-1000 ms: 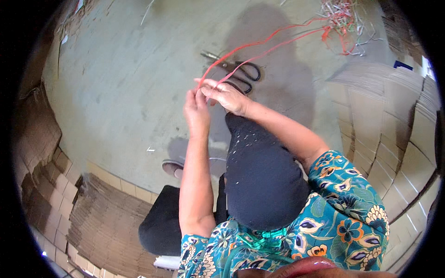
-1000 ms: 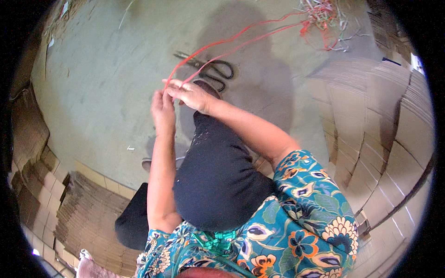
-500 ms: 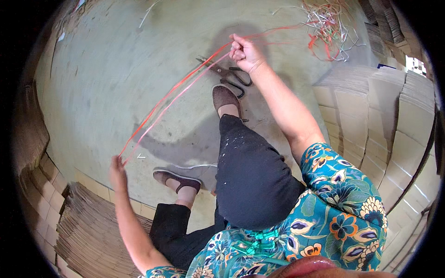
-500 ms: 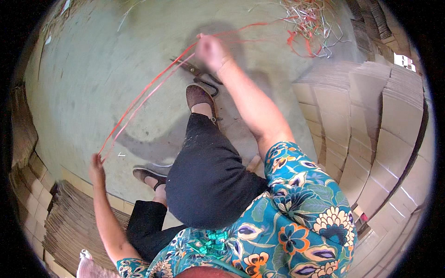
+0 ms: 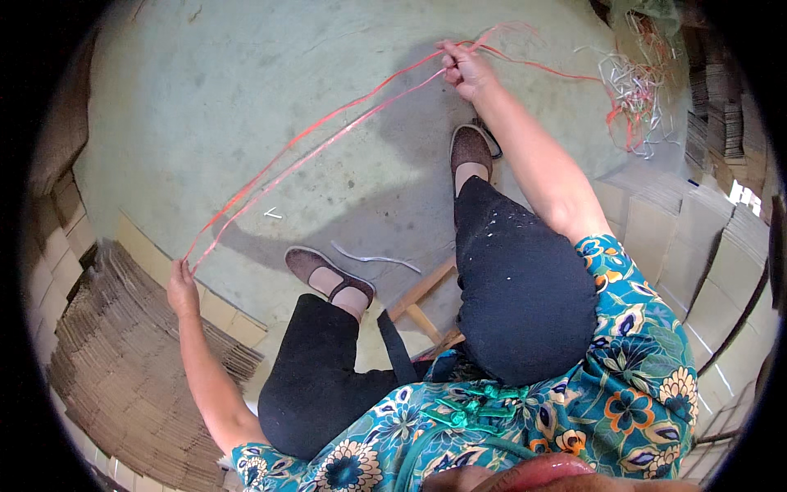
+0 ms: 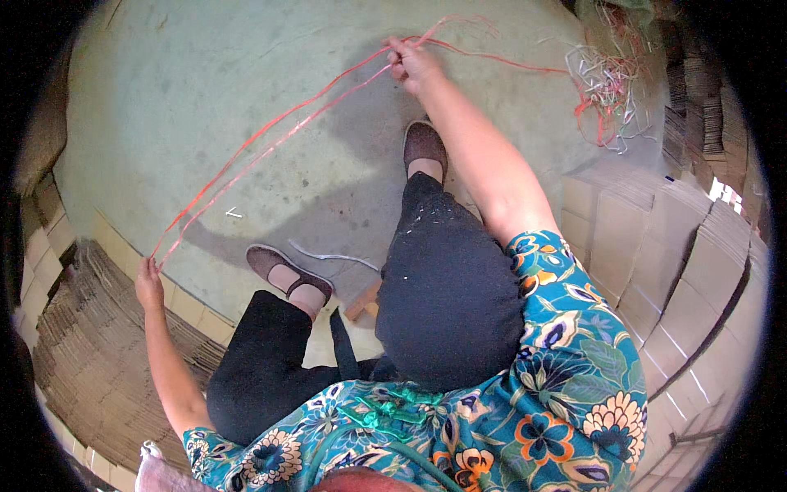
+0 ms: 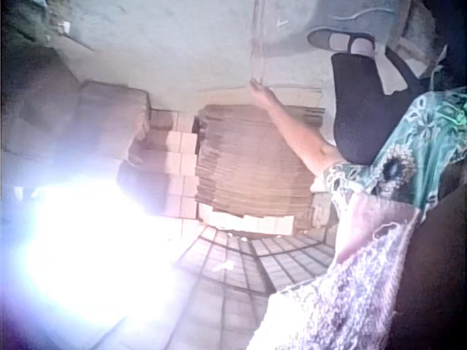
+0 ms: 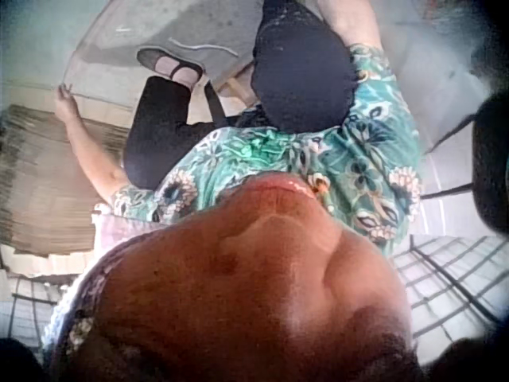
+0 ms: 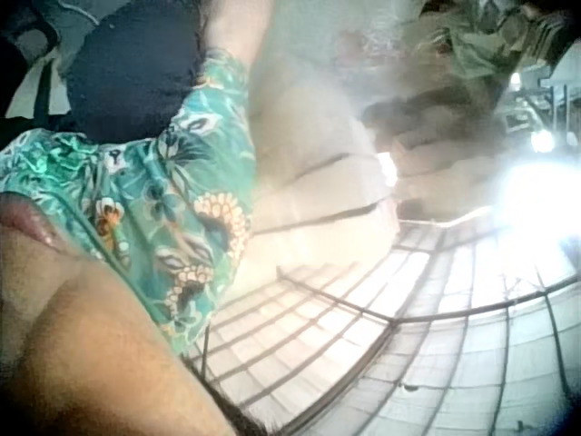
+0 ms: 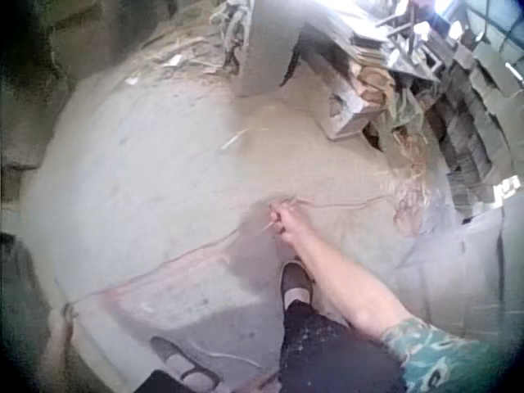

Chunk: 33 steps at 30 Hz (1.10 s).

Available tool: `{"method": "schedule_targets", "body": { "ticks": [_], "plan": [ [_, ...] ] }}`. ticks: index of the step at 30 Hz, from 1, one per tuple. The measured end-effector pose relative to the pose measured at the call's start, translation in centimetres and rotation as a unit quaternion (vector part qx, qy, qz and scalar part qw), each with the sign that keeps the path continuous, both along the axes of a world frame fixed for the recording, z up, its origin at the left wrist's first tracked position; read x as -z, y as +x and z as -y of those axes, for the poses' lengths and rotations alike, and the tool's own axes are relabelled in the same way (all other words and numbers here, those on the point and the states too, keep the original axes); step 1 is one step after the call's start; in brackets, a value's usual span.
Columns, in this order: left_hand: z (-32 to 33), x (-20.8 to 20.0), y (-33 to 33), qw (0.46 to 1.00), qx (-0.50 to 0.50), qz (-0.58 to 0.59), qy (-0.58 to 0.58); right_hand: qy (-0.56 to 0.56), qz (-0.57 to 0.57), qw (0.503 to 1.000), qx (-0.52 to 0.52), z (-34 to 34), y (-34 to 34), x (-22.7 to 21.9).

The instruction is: The person gathers and aligns stacks of flat cardboard pieces, then wraps and ties them with white and red plastic ties. The person uses scissors to cut the ties and places the finished bundles aside.

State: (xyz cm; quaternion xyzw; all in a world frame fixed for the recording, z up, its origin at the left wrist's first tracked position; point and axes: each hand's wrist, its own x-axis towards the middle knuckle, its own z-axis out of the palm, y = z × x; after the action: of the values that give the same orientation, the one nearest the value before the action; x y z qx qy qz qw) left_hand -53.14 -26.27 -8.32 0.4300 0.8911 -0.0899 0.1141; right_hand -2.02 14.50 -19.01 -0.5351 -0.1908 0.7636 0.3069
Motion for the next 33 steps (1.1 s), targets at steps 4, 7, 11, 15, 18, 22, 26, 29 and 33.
{"method": "schedule_targets", "body": {
  "ticks": [4,7,11,15,18,22,26,29,33],
  "plan": [
    [1.7,2.9,0.3,0.997,-0.068,0.021,0.034,0.028,0.020,0.999,-0.042,0.0,0.3,-0.1],
    [2.0,5.2,0.6,0.996,-0.034,0.033,0.075,0.048,0.053,0.997,-0.043,-0.6,1.0,0.1],
    [1.9,6.1,1.8,0.997,-0.055,0.034,0.052,0.028,0.116,0.987,-0.105,-0.7,3.3,1.2],
    [2.9,7.3,1.3,0.995,-0.059,0.024,0.074,0.028,0.087,0.994,-0.065,1.3,5.9,3.5],
    [0.9,8.4,4.8,0.989,-0.051,-0.076,0.115,0.002,0.116,0.985,-0.126,1.4,10.6,4.3],
    [1.3,7.8,7.1,0.987,-0.069,-0.057,0.130,-0.002,0.178,0.977,-0.116,2.5,10.2,2.7],
    [4.8,7.7,12.1,0.971,-0.097,0.014,0.217,0.022,0.330,0.917,-0.225,2.6,10.5,1.5],
    [8.6,8.7,17.9,0.953,-0.158,0.102,0.237,0.109,0.363,0.868,-0.322,2.8,9.9,-0.7],
    [17.5,9.3,25.6,0.953,-0.181,0.120,0.211,0.202,0.338,0.819,-0.417,4.0,6.6,-4.7]
  ]
}}
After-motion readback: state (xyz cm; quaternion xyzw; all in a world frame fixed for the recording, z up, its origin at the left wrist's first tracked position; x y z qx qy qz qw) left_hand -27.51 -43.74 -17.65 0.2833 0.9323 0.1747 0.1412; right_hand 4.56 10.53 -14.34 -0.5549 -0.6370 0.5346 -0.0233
